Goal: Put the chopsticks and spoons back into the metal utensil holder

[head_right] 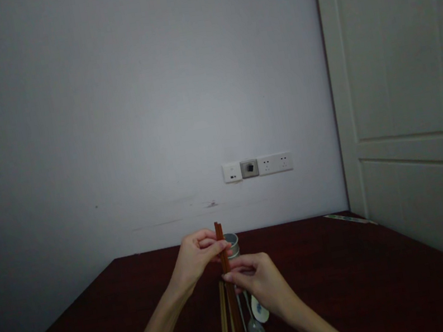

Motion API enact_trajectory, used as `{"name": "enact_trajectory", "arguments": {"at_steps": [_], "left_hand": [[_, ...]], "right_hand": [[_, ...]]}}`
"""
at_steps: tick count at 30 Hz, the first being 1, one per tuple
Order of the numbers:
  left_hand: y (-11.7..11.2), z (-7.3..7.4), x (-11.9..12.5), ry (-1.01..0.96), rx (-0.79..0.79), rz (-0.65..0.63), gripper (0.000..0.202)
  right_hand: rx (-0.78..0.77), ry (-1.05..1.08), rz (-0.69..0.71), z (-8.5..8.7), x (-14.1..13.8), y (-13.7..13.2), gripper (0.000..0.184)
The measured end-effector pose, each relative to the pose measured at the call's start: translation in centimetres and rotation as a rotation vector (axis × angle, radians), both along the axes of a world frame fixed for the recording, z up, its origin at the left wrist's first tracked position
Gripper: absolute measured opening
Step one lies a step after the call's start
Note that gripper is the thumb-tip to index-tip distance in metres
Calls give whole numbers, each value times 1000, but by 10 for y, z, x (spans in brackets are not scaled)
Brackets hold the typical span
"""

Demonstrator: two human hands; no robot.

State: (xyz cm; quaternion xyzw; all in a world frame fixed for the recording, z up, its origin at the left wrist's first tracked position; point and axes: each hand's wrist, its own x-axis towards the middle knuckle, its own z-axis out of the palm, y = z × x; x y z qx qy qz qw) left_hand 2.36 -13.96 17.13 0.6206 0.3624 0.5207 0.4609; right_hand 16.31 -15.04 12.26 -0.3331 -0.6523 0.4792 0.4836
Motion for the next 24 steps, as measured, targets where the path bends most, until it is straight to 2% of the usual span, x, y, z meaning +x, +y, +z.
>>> {"name": "enact_trajectory", "arguments": {"at_steps": [18, 24], "left_hand": [[-2, 1, 2, -17, 8, -6, 30], [-2, 1, 1, -16, 13, -13, 29]], "right_hand": [[27, -20, -8, 1, 2, -2, 34], [45, -14, -21, 2, 2, -3, 31]]}}
